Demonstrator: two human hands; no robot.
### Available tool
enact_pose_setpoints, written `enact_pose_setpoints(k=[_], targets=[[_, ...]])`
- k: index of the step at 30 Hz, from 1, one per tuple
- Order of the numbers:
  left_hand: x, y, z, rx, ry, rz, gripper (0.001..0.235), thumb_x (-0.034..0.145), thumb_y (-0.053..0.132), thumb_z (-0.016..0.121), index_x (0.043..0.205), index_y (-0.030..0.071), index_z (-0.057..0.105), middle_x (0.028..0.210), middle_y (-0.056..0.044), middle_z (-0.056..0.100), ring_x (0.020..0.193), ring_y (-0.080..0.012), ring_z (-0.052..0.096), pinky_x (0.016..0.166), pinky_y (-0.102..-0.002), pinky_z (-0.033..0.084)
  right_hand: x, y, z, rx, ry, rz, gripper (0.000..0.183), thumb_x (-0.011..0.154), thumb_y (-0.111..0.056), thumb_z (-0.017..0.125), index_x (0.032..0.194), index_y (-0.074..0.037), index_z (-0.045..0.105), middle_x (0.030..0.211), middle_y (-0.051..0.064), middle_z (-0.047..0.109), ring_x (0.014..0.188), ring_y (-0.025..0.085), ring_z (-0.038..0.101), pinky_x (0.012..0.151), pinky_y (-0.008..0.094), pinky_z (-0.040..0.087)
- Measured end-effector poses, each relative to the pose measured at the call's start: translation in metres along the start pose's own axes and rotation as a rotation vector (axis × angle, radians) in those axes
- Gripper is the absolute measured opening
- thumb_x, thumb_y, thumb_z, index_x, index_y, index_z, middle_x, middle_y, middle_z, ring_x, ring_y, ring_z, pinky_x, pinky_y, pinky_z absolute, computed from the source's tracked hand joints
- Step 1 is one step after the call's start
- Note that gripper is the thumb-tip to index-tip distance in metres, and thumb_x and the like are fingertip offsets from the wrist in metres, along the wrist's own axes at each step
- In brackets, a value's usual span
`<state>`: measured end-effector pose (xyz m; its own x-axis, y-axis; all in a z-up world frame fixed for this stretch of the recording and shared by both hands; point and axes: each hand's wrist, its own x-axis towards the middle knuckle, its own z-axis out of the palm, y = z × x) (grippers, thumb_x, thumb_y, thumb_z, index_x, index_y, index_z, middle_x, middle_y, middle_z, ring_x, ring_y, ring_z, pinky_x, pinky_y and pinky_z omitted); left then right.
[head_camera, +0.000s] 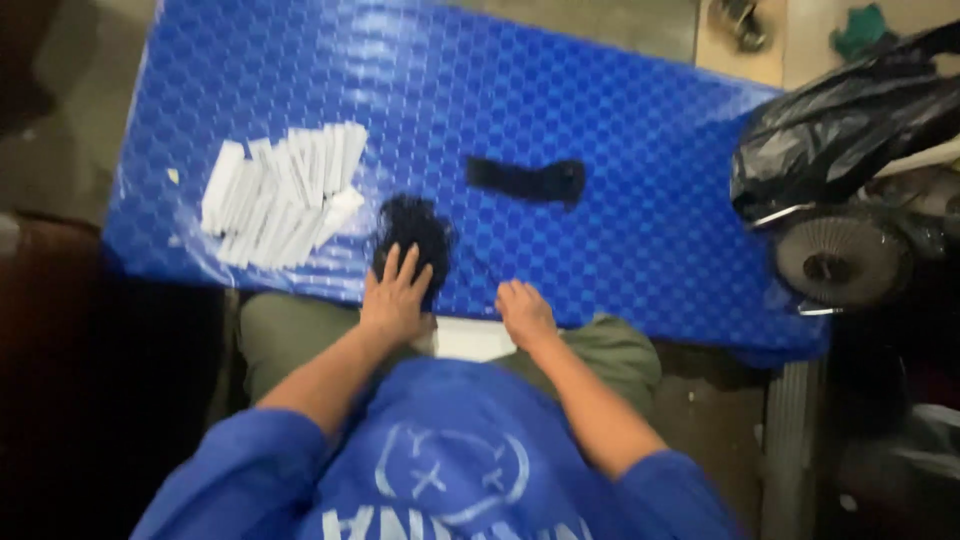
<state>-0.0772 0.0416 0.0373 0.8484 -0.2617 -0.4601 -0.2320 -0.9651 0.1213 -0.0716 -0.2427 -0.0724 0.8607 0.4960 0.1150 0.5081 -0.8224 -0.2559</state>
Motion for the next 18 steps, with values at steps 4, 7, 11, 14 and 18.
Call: enact_pose_setpoints(k=[4, 7, 11, 14, 18], targets=[[-0.006, 0.006, -0.013, -0.042, 0.003, -0.014, 0.083, 0.086, 0.048, 0.070, 0.158, 0.020, 0.039, 0.171, -0.013, 0.015, 0.157, -0.0411, 0.010, 0.112, -0.067, 0.034, -0.005, -0.002, 0.004, -0.038, 0.044, 0.014, 0.021, 0.100, -0.032, 0.053, 0.085, -0.017, 0.049, 0.079, 0.006, 0.052, 0.073, 0.031, 0.063, 0.065, 0.042, 0.055], [-0.011, 0.012, 0.002, -0.151, 0.043, -0.029, 0.078, 0.086, 0.047, 0.069, 0.154, 0.017, 0.044, 0.170, -0.013, 0.018, 0.157, -0.0411, 0.011, 0.112, -0.068, 0.034, -0.011, -0.009, 0.004, -0.074, 0.032, 0.085, 0.015, 0.092, -0.026, 0.058, 0.083, -0.017, 0.049, 0.078, 0.004, 0.052, 0.073, 0.029, 0.063, 0.063, 0.039, 0.055], [-0.005, 0.012, 0.011, -0.185, 0.338, -0.040, 0.072, 0.083, 0.040, 0.073, 0.148, 0.018, 0.052, 0.167, -0.014, 0.025, 0.154, -0.0422, 0.020, 0.109, -0.069, 0.033, 0.000, -0.008, -0.005, 0.156, -0.124, 0.271, 0.010, 0.095, -0.010, 0.049, 0.098, -0.011, 0.059, 0.092, 0.012, 0.062, 0.088, 0.035, 0.068, 0.078, 0.045, 0.058], [-0.007, 0.023, 0.010, -0.194, 0.581, 0.033, 0.071, 0.078, 0.033, 0.080, 0.143, 0.018, 0.057, 0.161, -0.015, 0.035, 0.149, -0.0409, 0.030, 0.103, -0.063, 0.037, 0.000, -0.020, -0.028, 0.322, -0.102, 0.337, 0.016, 0.097, -0.009, 0.049, 0.106, -0.012, 0.063, 0.099, 0.010, 0.065, 0.096, 0.035, 0.069, 0.085, 0.044, 0.057], [0.027, 0.047, 0.012, -0.430, 0.592, 0.227, 0.086, 0.070, 0.027, 0.085, 0.148, 0.018, 0.052, 0.153, -0.010, 0.050, 0.141, -0.0370, 0.046, 0.092, -0.056, 0.049, 0.028, -0.046, -0.076, 0.586, -0.024, 0.394, 0.016, 0.099, -0.009, 0.053, 0.106, -0.011, 0.067, 0.102, 0.013, 0.067, 0.103, 0.038, 0.067, 0.090, 0.047, 0.055]])
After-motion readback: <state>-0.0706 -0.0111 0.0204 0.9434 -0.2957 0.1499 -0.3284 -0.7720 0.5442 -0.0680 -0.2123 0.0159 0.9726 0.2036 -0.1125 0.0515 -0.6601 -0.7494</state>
